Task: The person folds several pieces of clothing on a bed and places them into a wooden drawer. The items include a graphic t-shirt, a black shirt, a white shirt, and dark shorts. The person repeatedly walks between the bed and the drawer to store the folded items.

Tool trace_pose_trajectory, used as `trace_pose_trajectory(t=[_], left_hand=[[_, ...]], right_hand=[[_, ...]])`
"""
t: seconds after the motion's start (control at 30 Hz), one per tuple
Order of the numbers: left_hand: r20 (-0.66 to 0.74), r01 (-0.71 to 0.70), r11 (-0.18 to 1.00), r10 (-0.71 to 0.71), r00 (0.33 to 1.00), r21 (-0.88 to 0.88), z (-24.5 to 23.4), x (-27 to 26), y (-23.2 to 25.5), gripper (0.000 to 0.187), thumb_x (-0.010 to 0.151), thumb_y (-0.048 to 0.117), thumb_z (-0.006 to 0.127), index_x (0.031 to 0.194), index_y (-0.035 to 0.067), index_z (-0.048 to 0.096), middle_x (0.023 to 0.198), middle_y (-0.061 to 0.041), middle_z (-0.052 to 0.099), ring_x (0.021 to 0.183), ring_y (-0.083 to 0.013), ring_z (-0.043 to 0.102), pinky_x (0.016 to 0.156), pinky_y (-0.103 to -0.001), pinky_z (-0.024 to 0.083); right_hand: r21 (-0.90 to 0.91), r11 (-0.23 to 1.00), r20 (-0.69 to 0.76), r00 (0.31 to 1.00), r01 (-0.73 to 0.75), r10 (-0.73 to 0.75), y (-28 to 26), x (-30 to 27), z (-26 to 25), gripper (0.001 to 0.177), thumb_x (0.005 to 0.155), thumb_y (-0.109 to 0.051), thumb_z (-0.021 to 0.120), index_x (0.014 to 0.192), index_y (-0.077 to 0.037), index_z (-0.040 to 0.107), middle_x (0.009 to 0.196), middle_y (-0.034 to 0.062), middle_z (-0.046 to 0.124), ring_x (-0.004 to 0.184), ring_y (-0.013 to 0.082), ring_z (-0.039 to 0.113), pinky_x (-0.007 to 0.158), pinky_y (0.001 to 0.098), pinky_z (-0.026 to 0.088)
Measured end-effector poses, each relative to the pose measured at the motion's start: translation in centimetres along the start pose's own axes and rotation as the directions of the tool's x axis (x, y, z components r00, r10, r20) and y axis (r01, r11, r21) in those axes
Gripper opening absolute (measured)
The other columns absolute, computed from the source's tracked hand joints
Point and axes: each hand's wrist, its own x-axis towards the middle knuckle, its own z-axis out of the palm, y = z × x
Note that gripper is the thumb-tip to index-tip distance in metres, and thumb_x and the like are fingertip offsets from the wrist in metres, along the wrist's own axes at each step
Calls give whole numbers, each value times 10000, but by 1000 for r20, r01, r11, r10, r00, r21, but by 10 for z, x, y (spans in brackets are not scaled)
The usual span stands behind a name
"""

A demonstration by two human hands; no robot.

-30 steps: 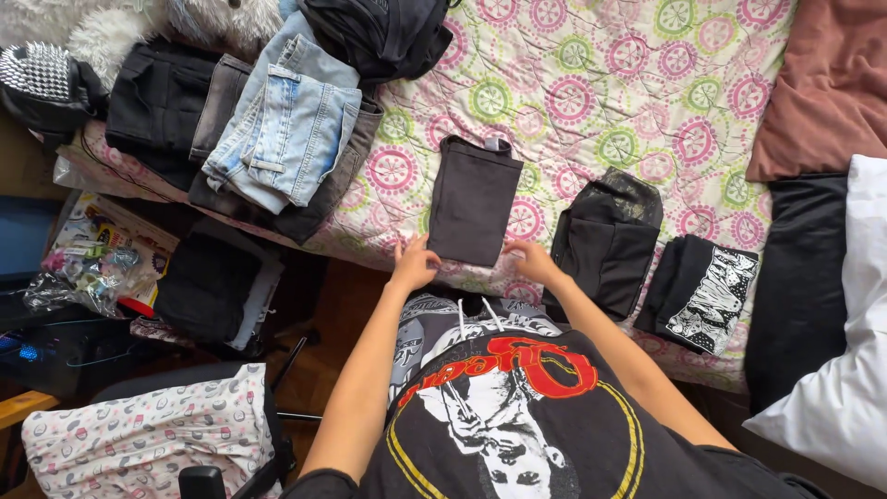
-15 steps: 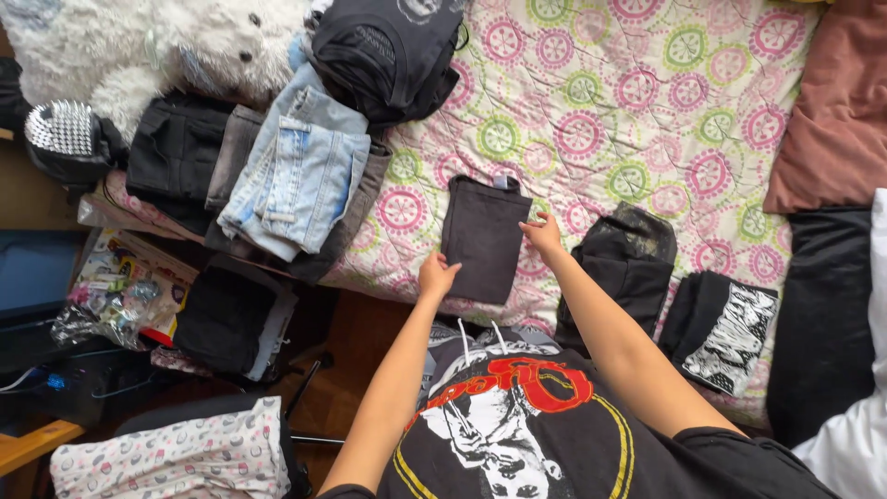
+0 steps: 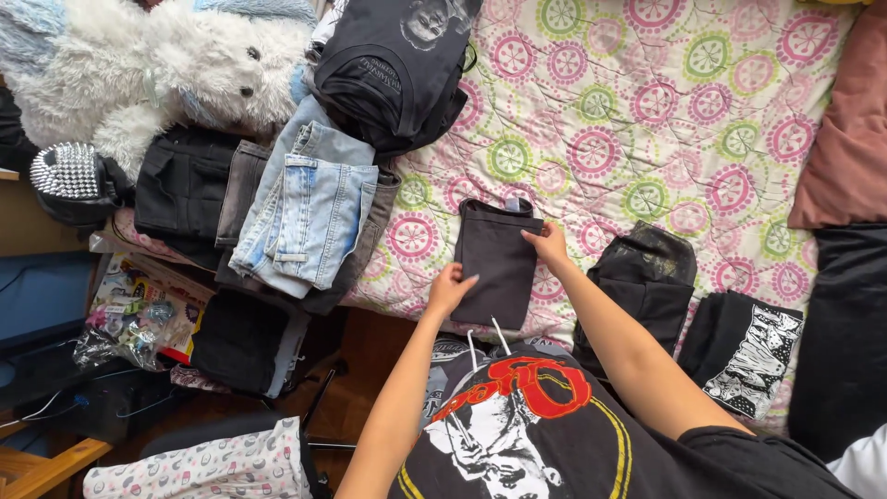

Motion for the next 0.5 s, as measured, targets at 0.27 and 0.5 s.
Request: trace_pose_trajectory(t=[0.27,0.5], left_hand=[[-63,-18,1000,19,998,17,14,101,42,536,809,419,837,1237,123,705,1008,-114,774,1077,-324,711,938,-447,554],[-186,28,999,-34,982,-35,3,129,41,358,750,349,851,1068,203,776,909,-33,785,977,-243,744,856,-380,573]], right_hand=[[76,997,70,997,-21,16,-25,-19,-13,315,793,-211,881,1064,-123,748,844,2,725,749,130,686,513,263,581],[285,956,170,985,-61,13,-53,-27,-23,324,852,-203,855,1142,-144,724,928,-29,734,820,103,711,670,261,642]])
